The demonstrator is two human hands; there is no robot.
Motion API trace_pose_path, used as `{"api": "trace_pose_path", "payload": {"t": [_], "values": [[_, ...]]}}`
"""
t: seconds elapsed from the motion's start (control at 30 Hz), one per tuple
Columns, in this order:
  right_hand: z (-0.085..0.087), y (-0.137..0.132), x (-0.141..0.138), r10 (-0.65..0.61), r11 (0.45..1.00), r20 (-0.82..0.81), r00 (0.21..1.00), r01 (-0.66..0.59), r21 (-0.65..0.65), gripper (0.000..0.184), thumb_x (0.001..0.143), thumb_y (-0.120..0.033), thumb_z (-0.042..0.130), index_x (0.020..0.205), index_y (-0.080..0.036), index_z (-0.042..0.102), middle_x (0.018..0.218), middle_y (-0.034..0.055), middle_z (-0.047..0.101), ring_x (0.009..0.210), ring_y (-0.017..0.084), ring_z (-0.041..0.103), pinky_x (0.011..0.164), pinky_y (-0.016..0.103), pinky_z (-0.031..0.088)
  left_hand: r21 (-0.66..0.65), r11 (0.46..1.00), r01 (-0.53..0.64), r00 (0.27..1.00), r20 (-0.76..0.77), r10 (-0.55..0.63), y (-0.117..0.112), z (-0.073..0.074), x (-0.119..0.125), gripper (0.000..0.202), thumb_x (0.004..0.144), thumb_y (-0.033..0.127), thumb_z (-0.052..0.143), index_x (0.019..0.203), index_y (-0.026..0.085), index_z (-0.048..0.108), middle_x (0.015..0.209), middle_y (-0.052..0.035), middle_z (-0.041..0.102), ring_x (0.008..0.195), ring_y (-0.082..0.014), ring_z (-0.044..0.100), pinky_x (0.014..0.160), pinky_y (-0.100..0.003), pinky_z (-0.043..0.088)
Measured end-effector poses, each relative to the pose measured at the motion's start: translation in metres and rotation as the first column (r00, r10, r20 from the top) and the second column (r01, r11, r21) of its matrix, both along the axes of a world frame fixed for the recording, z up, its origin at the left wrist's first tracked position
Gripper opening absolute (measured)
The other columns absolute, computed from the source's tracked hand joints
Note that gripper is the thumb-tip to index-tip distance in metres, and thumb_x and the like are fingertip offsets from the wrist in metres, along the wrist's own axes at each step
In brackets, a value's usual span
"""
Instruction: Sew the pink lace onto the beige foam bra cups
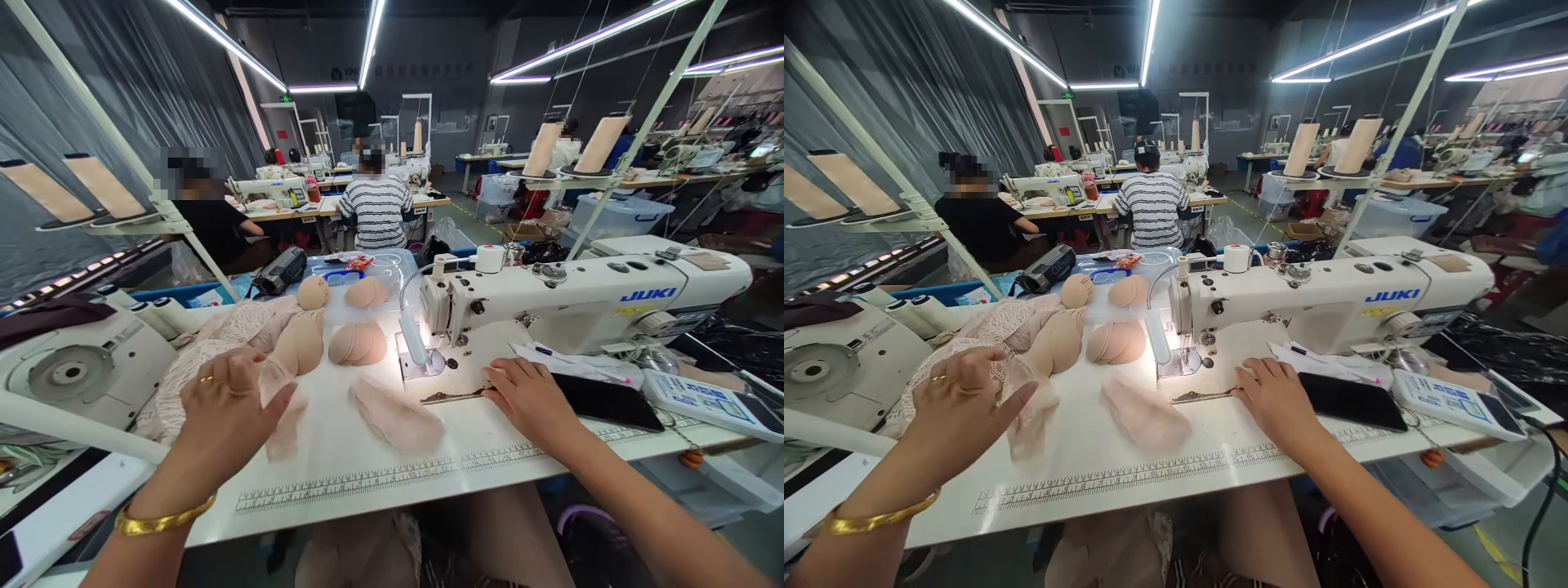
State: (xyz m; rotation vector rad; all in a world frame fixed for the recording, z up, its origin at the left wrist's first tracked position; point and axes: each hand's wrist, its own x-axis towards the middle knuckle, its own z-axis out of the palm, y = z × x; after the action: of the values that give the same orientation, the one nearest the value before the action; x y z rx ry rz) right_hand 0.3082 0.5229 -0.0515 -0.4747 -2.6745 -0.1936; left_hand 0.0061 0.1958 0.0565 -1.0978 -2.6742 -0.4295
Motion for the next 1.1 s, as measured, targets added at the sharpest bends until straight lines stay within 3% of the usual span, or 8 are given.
{"api": "trace_pose_path", "payload": {"t": [0.1, 0.23, 0.37, 0.5, 0.6, 0.8, 0.97, 1.1], "values": [[0.004, -0.022, -0.019, 0.205, 0.966, -0.025, 0.978, -0.207, -0.158, 0.036, 0.098, -0.006, 0.047, 0.125, -0.020, 0.068, 0.122, 0.0131, 0.070, 0.107, 0.029, 0.063, 0.089, 0.042, 0.050, -0.004, 0.966, 0.258, 0.965, 0.043, -0.257, 0.011, -0.024, 0.020, 0.032, 0.095, 0.049, 0.052, 0.107, 0.019, 0.051, 0.124, -0.0184, 0.058, 0.123, -0.0416, 0.052, 0.104, -0.064, 0.042], [0.008, -0.051, -0.053, 0.391, 0.882, -0.019, 0.920, -0.381, -0.277, 0.068, 0.087, 0.007, 0.044, 0.138, -0.034, 0.062, 0.139, 0.0078, 0.063, 0.122, 0.026, 0.058, 0.097, 0.041, 0.051, -0.046, 0.776, 0.628, 0.773, 0.150, -0.617, 0.041, -0.059, 0.066, 0.033, 0.089, 0.021, 0.062, 0.122, 0.024, 0.057, 0.142, -0.0129, 0.054, 0.134, -0.0359, 0.047, 0.110, -0.054, 0.040], [0.012, -0.052, -0.066, 0.335, 0.776, -0.091, 0.938, -0.329, -0.537, 0.036, 0.091, 0.001, 0.049, 0.108, -0.023, 0.070, 0.104, 0.0055, 0.072, 0.098, 0.022, 0.064, 0.085, 0.036, 0.053, -0.126, 0.671, 0.731, 0.679, 0.234, -0.696, 0.053, -0.067, 0.088, 0.024, 0.091, 0.007, 0.052, 0.106, 0.022, 0.065, 0.118, -0.0095, 0.067, 0.109, -0.0291, 0.063, 0.104, -0.051, 0.042], [0.015, -0.051, -0.078, 0.227, 0.690, -0.106, 0.968, -0.237, -0.684, 0.024, 0.106, -0.022, 0.048, 0.091, -0.021, 0.067, 0.092, 0.0038, 0.071, 0.088, 0.021, 0.063, 0.078, 0.034, 0.049, -0.099, 0.633, 0.768, 0.620, 0.366, -0.695, 0.046, -0.053, 0.091, 0.015, 0.097, 0.019, 0.054, 0.089, 0.020, 0.066, 0.102, -0.0071, 0.067, 0.093, -0.0243, 0.064, 0.094, -0.044, 0.046], [0.011, -0.059, -0.095, 0.221, 0.684, -0.101, 0.970, -0.228, -0.693, 0.014, 0.098, -0.024, 0.066, 0.084, -0.021, 0.064, 0.082, 0.0001, 0.067, 0.082, 0.020, 0.061, 0.073, 0.031, 0.044, -0.008, 0.664, 0.747, 0.611, 0.400, -0.683, 0.046, -0.050, 0.086, 0.027, 0.104, 0.029, 0.047, 0.092, 0.022, 0.069, 0.097, -0.0070, 0.069, 0.091, -0.0239, 0.063, 0.089, -0.041, 0.049], [0.001, -0.076, -0.109, 0.245, 0.656, -0.154, 0.957, -0.280, -0.701, 0.024, 0.087, -0.006, 0.074, 0.077, -0.020, 0.057, 0.076, -0.0035, 0.060, 0.075, 0.016, 0.055, 0.069, 0.028, 0.039, 0.160, 0.890, 0.428, 0.851, 0.259, -0.456, 0.078, -0.080, 0.045, 0.039, 0.094, 0.031, 0.056, 0.128, 0.015, 0.065, 0.127, -0.0181, 0.066, 0.119, -0.0379, 0.058, 0.103, -0.057, 0.045], [-0.001, -0.076, -0.101, 0.192, 0.622, -0.282, 0.940, -0.339, -0.706, 0.020, 0.087, -0.006, 0.071, 0.082, -0.021, 0.059, 0.088, -0.0002, 0.057, 0.084, 0.018, 0.056, 0.074, 0.030, 0.044, 0.206, 0.873, 0.442, 0.791, 0.369, -0.488, 0.100, -0.081, 0.031, 0.016, 0.090, 0.030, 0.061, 0.090, 0.021, 0.073, 0.091, -0.0066, 0.073, 0.089, -0.0266, 0.066, 0.086, -0.042, 0.052], [0.002, -0.077, -0.098, 0.192, 0.571, -0.438, 0.878, -0.463, -0.678, 0.016, 0.088, -0.009, 0.065, 0.082, -0.022, 0.058, 0.091, 0.0021, 0.061, 0.091, 0.022, 0.057, 0.080, 0.036, 0.046, 0.329, 0.828, 0.454, 0.753, 0.356, -0.554, 0.096, -0.071, 0.041, 0.020, 0.098, 0.034, 0.053, 0.093, 0.022, 0.069, 0.102, -0.0052, 0.074, 0.103, -0.0242, 0.066, 0.094, -0.038, 0.051]]}}
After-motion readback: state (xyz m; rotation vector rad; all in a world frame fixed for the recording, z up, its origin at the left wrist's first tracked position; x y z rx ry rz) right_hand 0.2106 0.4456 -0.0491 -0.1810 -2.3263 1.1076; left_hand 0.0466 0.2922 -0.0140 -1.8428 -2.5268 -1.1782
